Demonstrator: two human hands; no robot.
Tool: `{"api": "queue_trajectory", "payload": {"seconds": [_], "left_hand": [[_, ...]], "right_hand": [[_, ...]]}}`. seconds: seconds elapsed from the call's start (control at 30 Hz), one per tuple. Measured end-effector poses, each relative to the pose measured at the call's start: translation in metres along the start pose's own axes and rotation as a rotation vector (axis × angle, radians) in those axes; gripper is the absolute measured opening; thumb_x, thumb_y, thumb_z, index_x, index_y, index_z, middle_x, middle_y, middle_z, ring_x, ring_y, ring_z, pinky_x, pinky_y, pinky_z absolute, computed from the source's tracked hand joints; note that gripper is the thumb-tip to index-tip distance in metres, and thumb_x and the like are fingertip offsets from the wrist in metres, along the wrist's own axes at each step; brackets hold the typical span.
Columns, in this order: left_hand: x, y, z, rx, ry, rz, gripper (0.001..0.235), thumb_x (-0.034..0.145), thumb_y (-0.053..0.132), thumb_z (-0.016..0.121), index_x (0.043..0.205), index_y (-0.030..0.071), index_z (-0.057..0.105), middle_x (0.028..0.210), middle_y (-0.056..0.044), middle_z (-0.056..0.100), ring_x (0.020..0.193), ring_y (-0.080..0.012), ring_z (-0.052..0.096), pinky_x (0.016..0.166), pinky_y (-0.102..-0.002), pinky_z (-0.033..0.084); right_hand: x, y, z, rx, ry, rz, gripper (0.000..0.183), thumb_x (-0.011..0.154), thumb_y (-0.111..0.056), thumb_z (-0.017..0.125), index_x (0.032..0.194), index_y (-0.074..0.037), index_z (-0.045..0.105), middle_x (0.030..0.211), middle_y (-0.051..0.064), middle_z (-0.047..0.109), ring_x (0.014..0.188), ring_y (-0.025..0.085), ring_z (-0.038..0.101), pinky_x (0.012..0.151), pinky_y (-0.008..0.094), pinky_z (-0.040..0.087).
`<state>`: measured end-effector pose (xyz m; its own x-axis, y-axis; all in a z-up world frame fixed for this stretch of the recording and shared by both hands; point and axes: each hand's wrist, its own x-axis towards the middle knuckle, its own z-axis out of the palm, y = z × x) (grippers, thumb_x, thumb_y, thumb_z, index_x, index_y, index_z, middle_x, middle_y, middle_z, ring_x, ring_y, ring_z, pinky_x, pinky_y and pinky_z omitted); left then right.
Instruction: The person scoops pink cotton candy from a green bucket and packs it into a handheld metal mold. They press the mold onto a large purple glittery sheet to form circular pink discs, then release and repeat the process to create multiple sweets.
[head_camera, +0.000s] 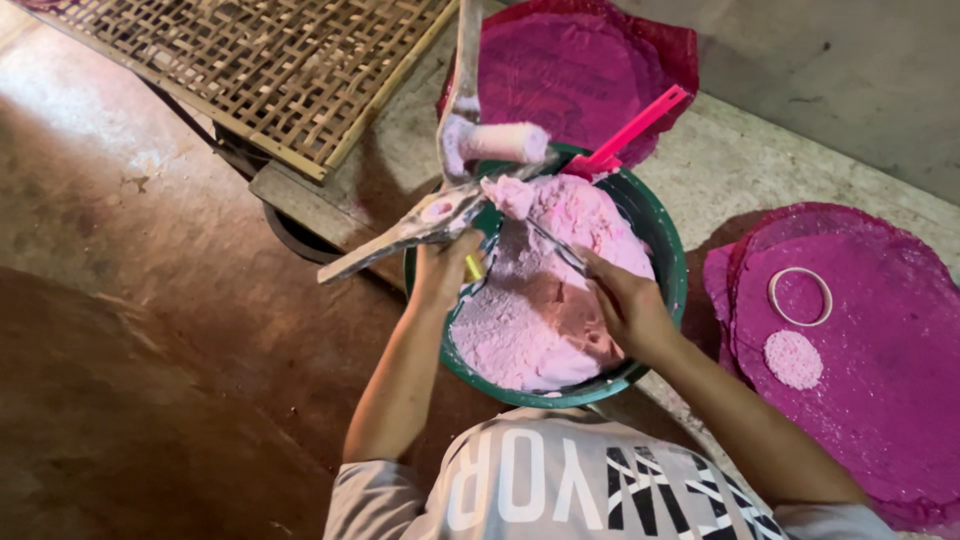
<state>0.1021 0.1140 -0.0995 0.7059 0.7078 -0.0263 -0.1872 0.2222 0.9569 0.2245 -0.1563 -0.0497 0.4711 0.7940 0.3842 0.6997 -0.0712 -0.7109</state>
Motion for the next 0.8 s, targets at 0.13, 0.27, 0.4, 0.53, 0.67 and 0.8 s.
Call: {"api": "queue_trajectory", "payload": {"seconds": [0.13,0.27,0.4,0.53,0.67,0.8], "left_hand": [[0.007,-0.011,0.012,-0.175,-0.005,0.169,0.035,0.092,-0.004,0.064,0.126,-0.004,0.060,0.110,-0.007,0.068,0.093,-0.0144,0.066,0.074,-0.027,0.055],[-0.008,0.030,0.005,0.281,-0.037,0.522,0.052,0.089,0.007,0.073,0.137,0.000,0.053,0.126,-0.011,0.066,0.098,-0.0208,0.067,0.078,-0.032,0.056],[-0.036,0.080,0.006,1.165,-0.037,0.838,0.070,0.088,0.019,0.080,0.148,0.002,0.049,0.139,-0.017,0.066,0.099,-0.0281,0.069,0.078,-0.036,0.056],[-0.055,0.085,0.035,1.090,-0.181,0.584,0.084,0.076,0.031,0.083,0.149,0.007,0.050,0.119,-0.014,0.069,0.104,-0.0319,0.070,0.085,-0.043,0.056],[-0.068,0.077,0.038,0.943,-0.304,0.335,0.066,0.083,0.028,0.077,0.143,0.011,0.057,0.124,-0.014,0.070,0.106,-0.0313,0.071,0.089,-0.042,0.057],[-0.073,0.084,0.013,1.043,-0.147,0.400,0.047,0.090,0.023,0.075,0.134,0.012,0.063,0.132,-0.014,0.068,0.112,-0.0311,0.070,0.094,-0.041,0.056]], "right_hand": [[0.006,-0.014,0.007,-0.025,-0.086,-0.104,0.045,0.093,0.002,0.061,0.138,-0.005,0.060,0.102,0.025,0.072,0.087,0.034,0.075,0.077,0.037,0.058],[0.034,-0.070,-0.051,-0.045,-0.349,0.195,0.050,0.089,-0.005,0.067,0.138,-0.016,0.062,0.093,0.015,0.078,0.076,0.027,0.078,0.067,0.034,0.061],[0.081,-0.109,-0.105,-0.548,-0.538,0.002,0.048,0.086,-0.016,0.064,0.133,-0.024,0.069,0.103,0.012,0.077,0.078,0.029,0.074,0.064,0.043,0.057],[0.082,-0.114,-0.068,-1.032,-0.671,-0.286,0.038,0.092,-0.020,0.059,0.127,-0.006,0.064,0.096,0.010,0.072,0.072,0.025,0.073,0.054,0.039,0.058],[0.067,-0.127,-0.047,-1.086,-0.704,-0.541,0.034,0.092,-0.023,0.058,0.112,0.003,0.065,0.085,0.009,0.066,0.069,0.024,0.070,0.056,0.035,0.057],[0.065,-0.170,-0.109,-0.954,-0.628,-0.394,0.043,0.080,-0.012,0.061,0.122,-0.001,0.065,0.089,0.009,0.067,0.067,0.023,0.070,0.053,0.037,0.058]]}}
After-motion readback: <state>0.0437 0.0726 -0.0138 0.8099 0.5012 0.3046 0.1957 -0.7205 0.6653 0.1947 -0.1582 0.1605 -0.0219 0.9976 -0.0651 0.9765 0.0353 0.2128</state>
